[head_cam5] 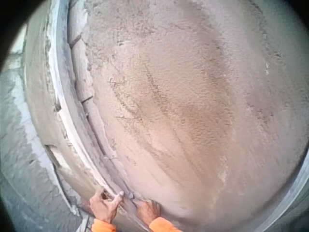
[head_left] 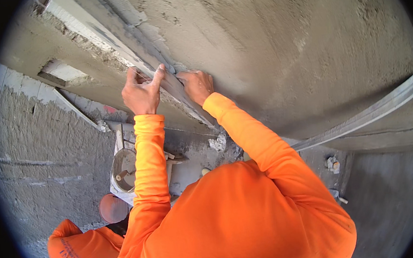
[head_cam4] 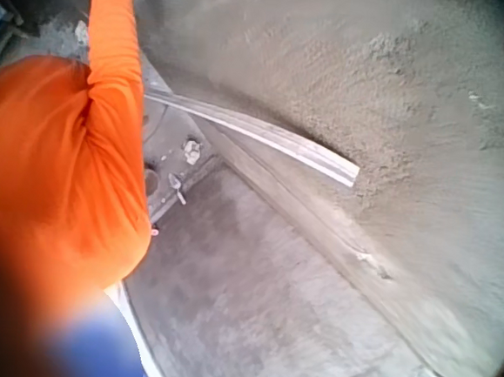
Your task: The person walks through a construction site and then installs a long metal trim piece along a vertical wall edge. They repeatedly press and adjust the trim into place by hand, smoothing it along the wall surface.
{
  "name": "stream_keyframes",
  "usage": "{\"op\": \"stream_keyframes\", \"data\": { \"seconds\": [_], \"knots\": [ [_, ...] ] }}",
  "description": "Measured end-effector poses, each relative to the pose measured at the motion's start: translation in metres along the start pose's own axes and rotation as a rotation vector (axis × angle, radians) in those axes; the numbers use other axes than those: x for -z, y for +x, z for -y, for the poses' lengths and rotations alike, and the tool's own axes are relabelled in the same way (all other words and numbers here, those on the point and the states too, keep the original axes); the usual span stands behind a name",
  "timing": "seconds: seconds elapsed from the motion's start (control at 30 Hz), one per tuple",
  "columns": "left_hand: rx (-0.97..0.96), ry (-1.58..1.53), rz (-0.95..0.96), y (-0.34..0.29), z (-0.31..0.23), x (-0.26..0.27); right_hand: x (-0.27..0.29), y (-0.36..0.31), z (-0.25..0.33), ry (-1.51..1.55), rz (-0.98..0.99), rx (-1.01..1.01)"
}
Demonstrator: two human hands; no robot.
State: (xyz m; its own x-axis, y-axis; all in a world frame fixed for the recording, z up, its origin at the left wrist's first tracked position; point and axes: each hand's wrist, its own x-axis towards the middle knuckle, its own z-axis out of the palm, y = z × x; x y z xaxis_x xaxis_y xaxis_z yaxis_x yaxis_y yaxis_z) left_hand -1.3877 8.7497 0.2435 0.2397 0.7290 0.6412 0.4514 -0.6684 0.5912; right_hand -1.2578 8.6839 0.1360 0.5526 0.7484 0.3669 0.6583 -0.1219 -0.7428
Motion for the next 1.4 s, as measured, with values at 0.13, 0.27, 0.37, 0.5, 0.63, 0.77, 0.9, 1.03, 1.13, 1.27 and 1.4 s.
{"op": "stream_keyframes", "data": {
  "seconds": [0.13, 0.27, 0.37, 0.5, 0.63, 0.77, 0.9, 1.03, 1.13, 1.27, 1.4],
  "knots": [
    [0.006, 0.025, 0.019, 0.0, -0.001, 0.002, -0.006, 0.006, -0.005, 0.157, -0.092, 0.136],
    [0.016, 0.026, 0.025, 0.0, -0.005, 0.006, -0.009, 0.007, -0.003, 0.276, 0.006, -0.05],
    [0.016, 0.019, 0.032, 0.0, -0.006, 0.006, -0.005, 0.008, 0.002, 0.207, 0.007, 0.002],
    [0.027, 0.015, 0.056, -0.003, -0.005, 0.004, 0.01, 0.012, 0.004, -0.122, 0.155, -0.01],
    [0.049, 0.031, 0.062, -0.006, -0.006, 0.0, 0.016, 0.009, 0.005, -0.223, 0.218, 0.026],
    [0.016, -0.023, 0.018, -0.005, -0.004, -0.003, 0.01, -0.003, 0.002, -0.188, 0.142, -0.025],
    [-0.015, -0.072, -0.025, -0.004, -0.003, -0.004, 0.005, -0.008, -0.013, -0.193, 0.145, -0.035],
    [-0.015, -0.089, -0.038, -0.005, -0.006, -0.005, 0.002, -0.008, -0.026, 0.021, 0.206, 0.068],
    [-0.013, -0.115, -0.036, -0.006, -0.007, -0.006, -0.001, -0.013, -0.027, 0.073, 0.302, 0.028],
    [-0.027, -0.076, -0.051, -0.007, -0.006, -0.007, -0.008, -0.017, -0.022, 0.104, 0.335, -0.07],
    [-0.036, -0.041, -0.064, -0.007, -0.004, -0.009, -0.012, -0.016, -0.023, 0.215, 0.327, -0.027]
  ]
}}
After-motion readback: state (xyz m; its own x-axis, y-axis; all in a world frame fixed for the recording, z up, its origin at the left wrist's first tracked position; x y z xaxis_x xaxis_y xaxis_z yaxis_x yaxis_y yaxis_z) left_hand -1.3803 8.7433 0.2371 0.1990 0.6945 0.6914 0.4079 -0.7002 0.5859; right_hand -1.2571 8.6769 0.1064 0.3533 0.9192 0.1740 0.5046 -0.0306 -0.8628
